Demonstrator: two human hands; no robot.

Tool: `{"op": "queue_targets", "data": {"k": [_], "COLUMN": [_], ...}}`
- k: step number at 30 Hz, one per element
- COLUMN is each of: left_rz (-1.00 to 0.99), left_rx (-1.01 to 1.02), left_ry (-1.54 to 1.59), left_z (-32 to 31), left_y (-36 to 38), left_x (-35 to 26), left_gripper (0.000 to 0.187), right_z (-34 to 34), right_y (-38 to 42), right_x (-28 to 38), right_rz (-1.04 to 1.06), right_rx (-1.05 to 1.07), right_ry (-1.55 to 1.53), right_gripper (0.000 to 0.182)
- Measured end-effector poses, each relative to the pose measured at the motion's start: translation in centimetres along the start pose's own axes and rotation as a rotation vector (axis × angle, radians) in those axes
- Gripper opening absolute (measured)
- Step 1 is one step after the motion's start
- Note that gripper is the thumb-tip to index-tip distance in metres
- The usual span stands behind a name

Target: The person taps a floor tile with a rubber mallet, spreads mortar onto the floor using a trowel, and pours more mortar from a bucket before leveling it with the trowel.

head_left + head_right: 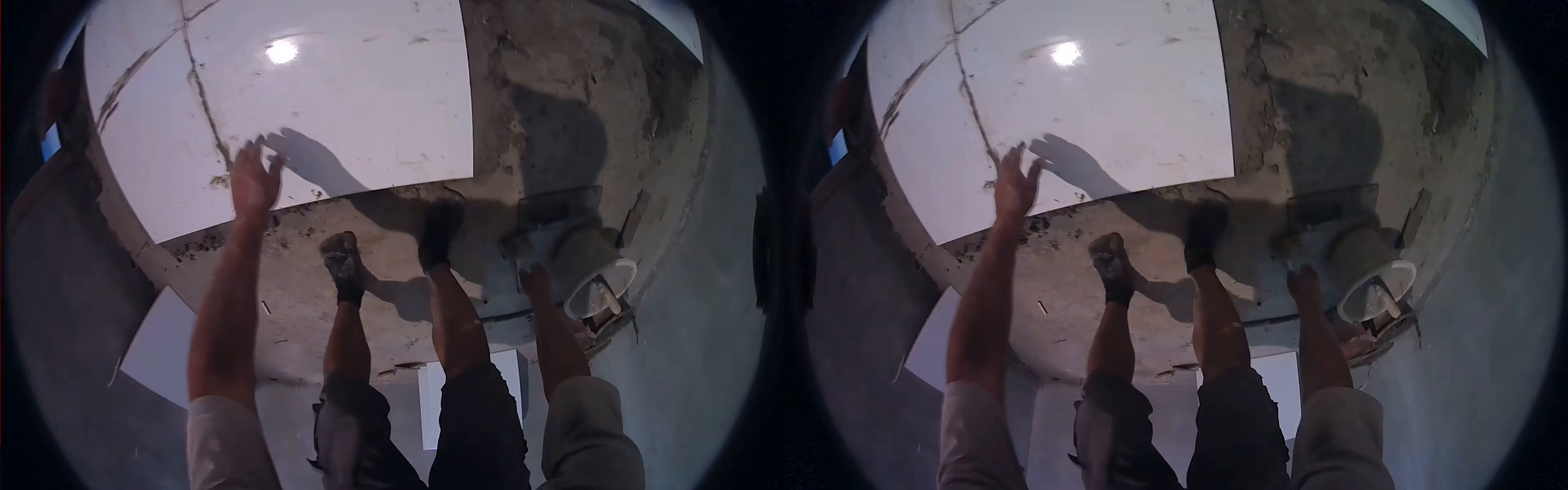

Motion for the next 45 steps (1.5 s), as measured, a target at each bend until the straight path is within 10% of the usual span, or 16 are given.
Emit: {"op": "queue_targets", "data": {"k": [4, 14, 16, 19, 24, 26, 30, 39, 42, 45], "left_rz": [0.019, 0.021, 0.049, 0.119, 0.023, 0.020, 0.208, 0.391, 0.411, 0.332], "left_rx": [0.112, 0.037, 0.042, 0.075, 0.156, 0.171, 0.169, 0.031, 0.012, -0.008], "left_ry": [-0.001, 0.198, 0.253, 0.082, -0.007, -0.007, 0.143, 0.106, 0.084, 0.096], "left_z": [-2.7, -2.0, -2.0, -0.8, -0.6, -0.7, -0.8, -0.5, -1.1, -2.8], "left_y": [-3.8, 6.1, 9.2, 12.1, 13.0, 12.9, 9.7, -7.0, -10.1, -11.1], "left_x": [0.7, -1.2, 0.6, 2.6, -0.3, -4.0, -6.7, -5.2, -5.2, -6.1], "left_gripper": [0.055, 0.047, 0.049, 0.051, 0.050, 0.051, 0.055, 0.076, 0.089, 0.101], "right_z": [1.9, -4.2, -8.2, -9.1, -5.0, -6.1, 5.3, 21.5, 28.9, 31.3], "right_y": [-1.7, -0.5, -1.4, -3.2, 0.6, 2.1, 2.7, -14.3, -15.8, -20.4], "right_x": [2.7, 1.6, -2.6, -1.8, 0.9, -1.1, 9.3, 25.1, 32.7, 36.1], "right_rz": [-0.347, -0.344, -0.201, 0.161, 0.145, -0.527, -0.159, 0.414, -0.013, 0.143], "right_rx": [0.033, -0.043, -0.391, -0.227, -0.523, -0.066, -0.058, -0.331, -0.095, -0.097], "right_ry": [-0.143, -0.090, -0.069, 0.471, 0.039, -0.635, -0.204, -0.489, -0.754, -0.788], "right_gripper": [0.049, 0.036, 0.027, 0.025, 0.021, 0.027, 0.031, 0.027, 0.027, 0.029]}}
Point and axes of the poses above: each hand's wrist, its own y-axis away from the middle knuckle, its own z-axis out of the back of the hand, x = y × z, the point moved 6 cm from there along -y, towards the middle knuckle, and after that the axes turned 11 degrees about -x, right-handed, at the moved point
